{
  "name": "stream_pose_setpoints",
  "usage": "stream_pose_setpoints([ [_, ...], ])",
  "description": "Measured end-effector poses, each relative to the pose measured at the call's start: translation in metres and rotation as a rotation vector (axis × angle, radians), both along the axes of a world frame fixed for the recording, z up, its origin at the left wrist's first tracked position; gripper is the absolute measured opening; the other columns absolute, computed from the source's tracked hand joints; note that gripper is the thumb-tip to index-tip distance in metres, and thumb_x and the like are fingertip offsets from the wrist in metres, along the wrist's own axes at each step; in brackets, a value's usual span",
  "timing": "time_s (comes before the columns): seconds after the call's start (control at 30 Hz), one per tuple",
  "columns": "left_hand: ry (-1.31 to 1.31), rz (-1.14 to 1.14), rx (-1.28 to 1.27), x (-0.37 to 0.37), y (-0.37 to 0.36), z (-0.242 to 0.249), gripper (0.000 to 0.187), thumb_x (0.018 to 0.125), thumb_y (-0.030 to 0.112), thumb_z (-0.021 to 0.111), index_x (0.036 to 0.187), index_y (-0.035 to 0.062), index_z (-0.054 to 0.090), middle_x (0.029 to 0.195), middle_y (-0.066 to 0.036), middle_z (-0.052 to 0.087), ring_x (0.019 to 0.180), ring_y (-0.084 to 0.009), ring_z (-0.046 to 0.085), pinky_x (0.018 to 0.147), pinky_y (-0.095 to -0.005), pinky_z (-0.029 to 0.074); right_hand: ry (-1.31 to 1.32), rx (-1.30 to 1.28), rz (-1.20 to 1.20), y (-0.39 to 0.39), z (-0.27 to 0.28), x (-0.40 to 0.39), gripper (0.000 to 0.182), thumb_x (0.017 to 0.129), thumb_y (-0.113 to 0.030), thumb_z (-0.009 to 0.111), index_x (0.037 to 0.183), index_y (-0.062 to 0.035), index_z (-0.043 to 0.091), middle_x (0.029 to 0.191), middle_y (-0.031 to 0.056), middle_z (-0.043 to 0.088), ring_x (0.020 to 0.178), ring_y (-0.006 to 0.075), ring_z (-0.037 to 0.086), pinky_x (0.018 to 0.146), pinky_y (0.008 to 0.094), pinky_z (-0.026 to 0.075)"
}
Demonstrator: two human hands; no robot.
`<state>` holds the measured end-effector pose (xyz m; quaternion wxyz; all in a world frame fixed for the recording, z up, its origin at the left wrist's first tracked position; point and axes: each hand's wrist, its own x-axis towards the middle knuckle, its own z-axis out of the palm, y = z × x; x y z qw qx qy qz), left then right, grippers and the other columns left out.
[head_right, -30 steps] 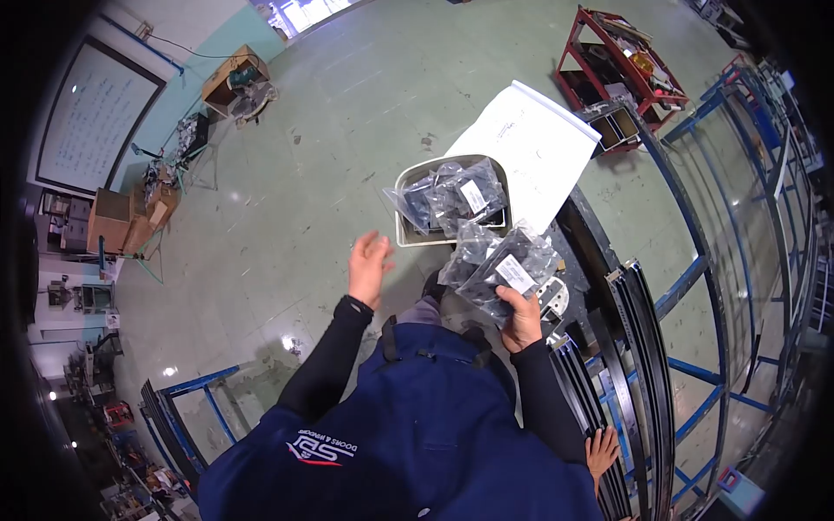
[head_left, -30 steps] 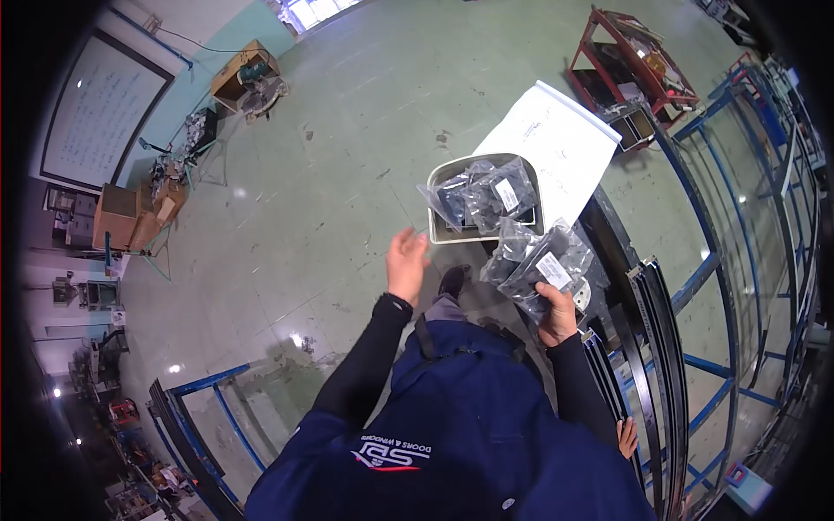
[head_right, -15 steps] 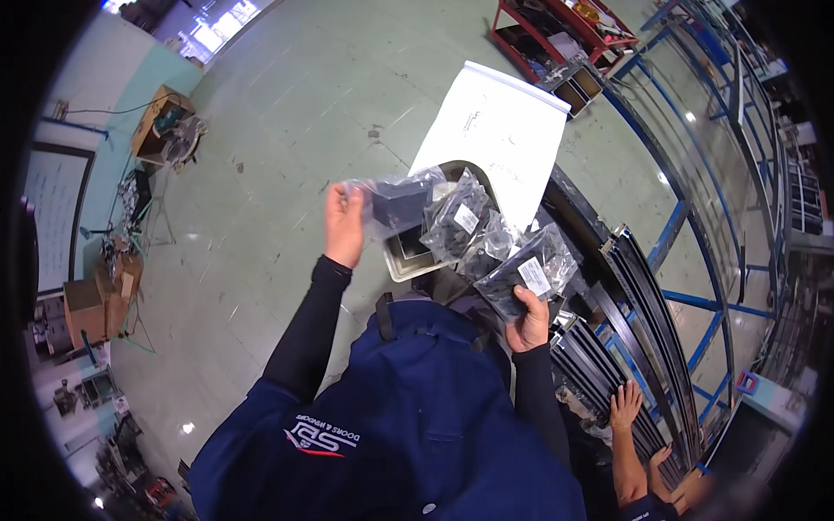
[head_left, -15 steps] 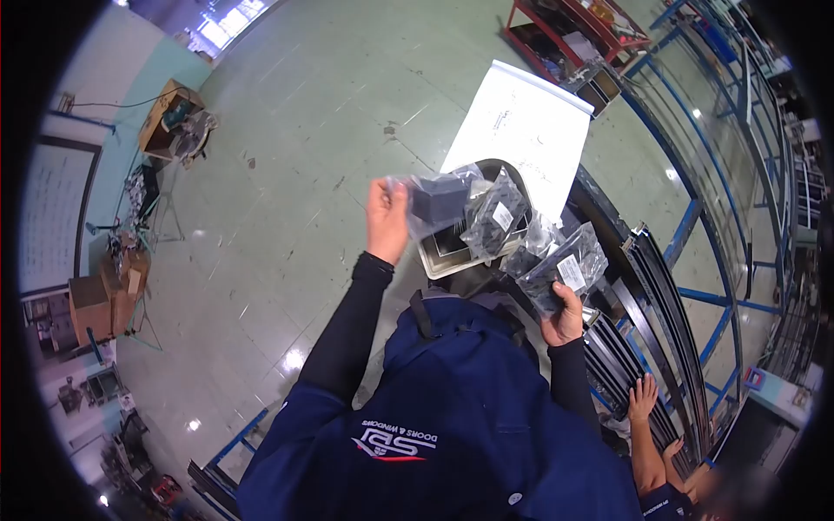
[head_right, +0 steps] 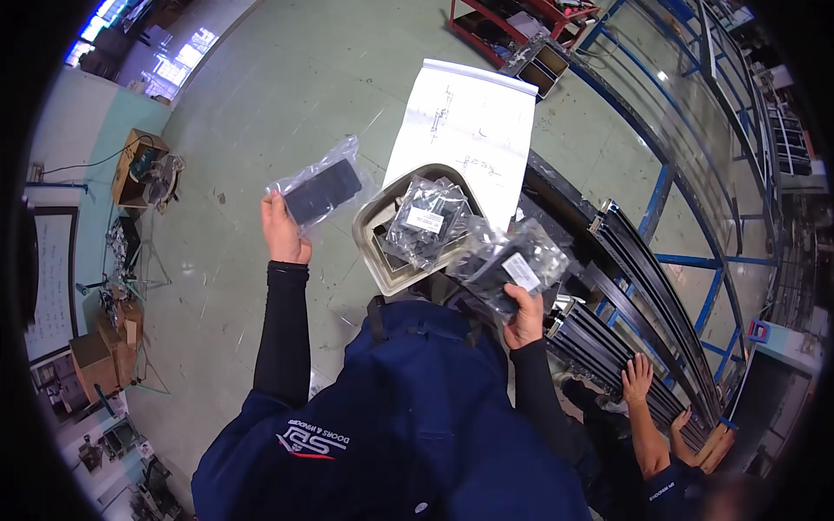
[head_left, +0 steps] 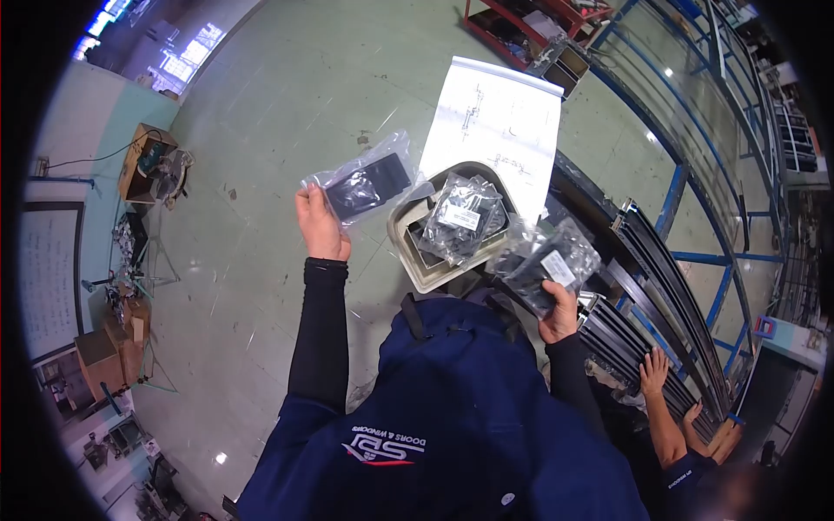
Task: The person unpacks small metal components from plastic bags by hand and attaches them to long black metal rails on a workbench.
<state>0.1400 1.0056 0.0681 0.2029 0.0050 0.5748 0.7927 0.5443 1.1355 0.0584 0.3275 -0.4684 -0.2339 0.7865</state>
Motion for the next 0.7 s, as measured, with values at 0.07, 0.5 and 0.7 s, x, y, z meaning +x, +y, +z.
stream_pose_setpoints([
  [0.07,-0.023,0.002,0.001,0.008,0.001,-0.006,0.021,0.113,0.028,0.047,0.112,0.0067,0.049,0.106,-0.005,0.06,0.099,-0.0138,0.061,0.088,-0.0335,0.052,-0.092,0.065,0.113,0.002,0.0,-0.021,0.05,0.085,-0.001,0.069,0.134,0.0014,0.059,0.124,0.0096,0.069,0.107,0.0218,0.07,0.096,0.0351,0.055],
  [0.5,0.002,-0.168,0.21,0.052,0.006,0.027,0.02,0.113,0.028,0.048,0.117,0.0088,0.047,0.116,-0.007,0.063,0.109,-0.0161,0.063,0.093,-0.0344,0.053,-0.846,1.116,0.333,0.021,0.01,-0.113,0.091,0.078,-0.023,0.087,0.15,0.0028,0.038,0.141,0.0256,0.048,0.132,0.0404,0.049,0.111,0.0484,0.041],
  [0.7,0.116,-0.447,0.361,0.072,0.019,0.04,0.015,0.112,0.024,0.048,0.114,0.0099,0.043,0.122,-0.013,0.067,0.113,-0.0197,0.065,0.099,-0.0358,0.051,0.119,0.504,0.493,0.021,0.076,-0.125,0.098,0.079,-0.007,0.088,0.159,-0.005,0.031,0.149,0.0161,0.048,0.136,0.0259,0.05,0.106,0.039,0.047],
])
